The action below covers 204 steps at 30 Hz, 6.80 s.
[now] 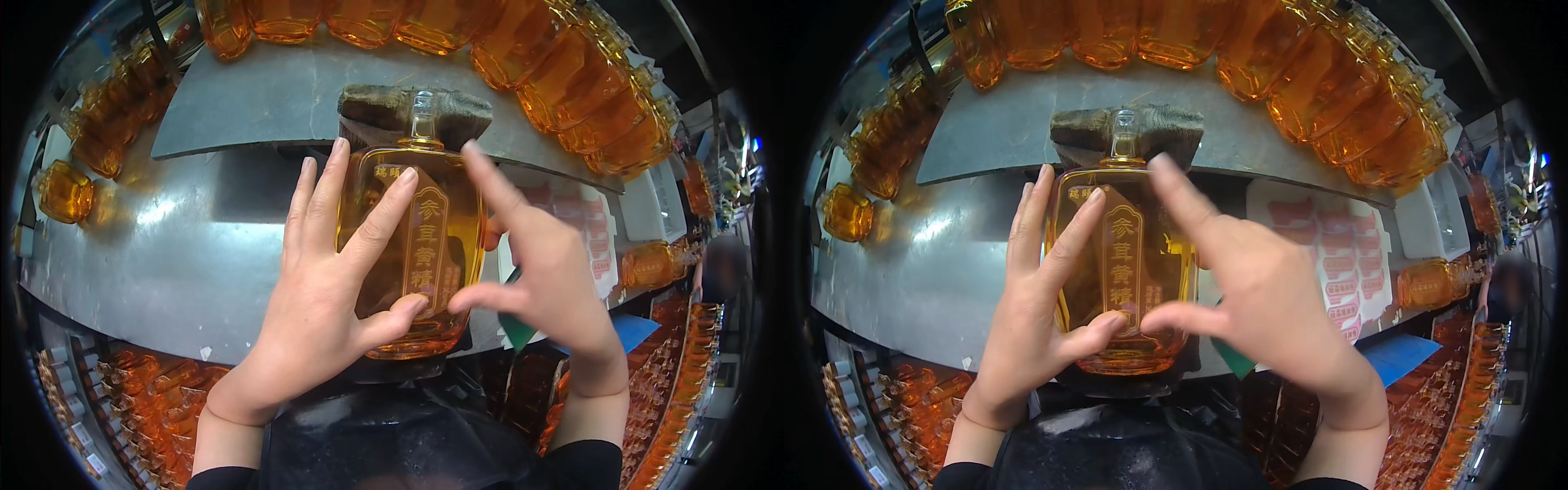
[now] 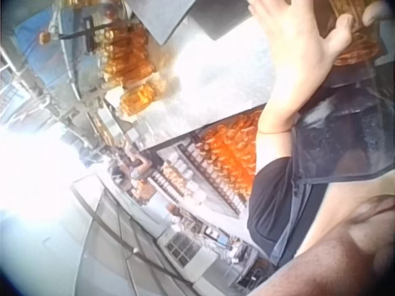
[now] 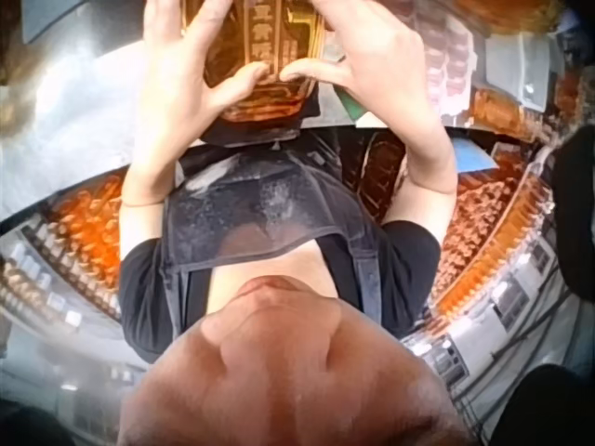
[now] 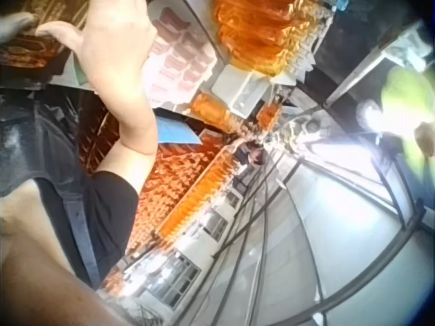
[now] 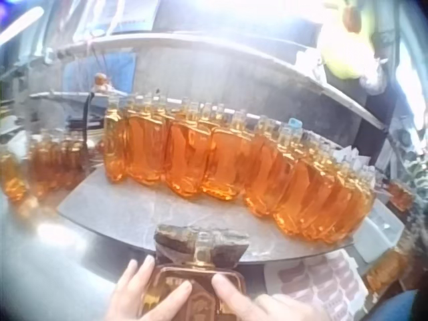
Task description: The person applies adhesive labels to amber-colored glass bottles on a metal workbench. They pick up a bottle, place a label on the front, and smooth it down with a green plastic squeegee to remove air bubbles. The person repeats this process for multiple bottles, moving finished units aside.
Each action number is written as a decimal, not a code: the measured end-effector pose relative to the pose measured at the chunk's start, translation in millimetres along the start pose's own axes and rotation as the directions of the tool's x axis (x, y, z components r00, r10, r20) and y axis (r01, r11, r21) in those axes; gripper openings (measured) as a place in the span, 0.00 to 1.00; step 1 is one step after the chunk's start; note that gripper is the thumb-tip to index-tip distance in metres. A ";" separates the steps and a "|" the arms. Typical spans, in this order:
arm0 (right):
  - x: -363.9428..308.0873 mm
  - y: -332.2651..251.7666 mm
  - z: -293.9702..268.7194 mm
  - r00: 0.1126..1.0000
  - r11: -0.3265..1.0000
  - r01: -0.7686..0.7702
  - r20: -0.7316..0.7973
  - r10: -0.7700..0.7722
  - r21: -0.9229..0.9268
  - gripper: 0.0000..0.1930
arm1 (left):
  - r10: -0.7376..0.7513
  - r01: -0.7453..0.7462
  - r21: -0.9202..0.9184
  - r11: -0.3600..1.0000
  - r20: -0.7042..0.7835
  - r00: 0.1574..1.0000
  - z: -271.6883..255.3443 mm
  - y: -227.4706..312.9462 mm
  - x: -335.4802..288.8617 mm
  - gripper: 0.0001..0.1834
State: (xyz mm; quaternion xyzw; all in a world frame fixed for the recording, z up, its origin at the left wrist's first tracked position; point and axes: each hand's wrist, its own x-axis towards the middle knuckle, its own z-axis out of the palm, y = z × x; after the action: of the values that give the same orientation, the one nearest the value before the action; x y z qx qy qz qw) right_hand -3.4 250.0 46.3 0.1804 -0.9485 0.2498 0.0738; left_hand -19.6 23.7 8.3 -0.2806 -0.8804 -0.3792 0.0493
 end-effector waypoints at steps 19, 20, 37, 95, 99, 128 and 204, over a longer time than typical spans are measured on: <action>85.2 -5.3 -5.7 0.783 0.832 0.495 -0.287 -0.552 -0.250 0.15 | 0.037 -0.036 -0.162 0.986 0.002 0.999 2.4 -15.5 -5.0 0.60; 67.8 -7.8 -2.2 0.766 0.801 0.530 -0.248 -0.594 -0.280 0.14 | 0.045 -0.044 -0.209 0.977 -0.001 0.999 1.9 -22.3 -6.3 0.60; -47.0 -32.6 -26.2 0.925 0.931 0.353 0.117 -0.363 0.098 0.10 | 0.080 -0.083 -0.023 0.996 -0.112 0.991 -1.4 -13.5 -10.3 0.36; -104.0 44.1 -22.0 0.888 0.862 -0.149 -0.318 0.332 0.484 0.12 | 0.258 -0.239 0.099 0.966 -0.313 0.914 -158.6 -78.0 207.7 0.09; -92.6 48.4 -18.0 0.830 0.842 -0.215 -0.361 0.425 0.495 0.12 | 0.318 -0.313 0.069 0.947 -0.334 0.887 -147.3 -103.7 218.8 0.16; -133.9 94.3 2.0 0.747 0.349 -0.390 0.071 0.661 0.852 0.15 | -0.553 0.192 -0.664 0.723 -0.389 0.737 -126.6 -188.6 -149.7 0.24; -1.2 -14.4 -1.1 0.994 0.938 0.085 0.093 -0.057 -0.335 0.43 | 0.082 -0.082 0.120 0.989 0.005 0.997 -3.3 -4.2 12.8 0.46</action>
State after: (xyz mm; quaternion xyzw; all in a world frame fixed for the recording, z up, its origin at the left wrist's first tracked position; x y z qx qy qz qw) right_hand 3.2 239.3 53.5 0.2094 -0.9723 0.0727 0.0740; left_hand -33.0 24.9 11.8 -0.3133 -0.8893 -0.3230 0.0817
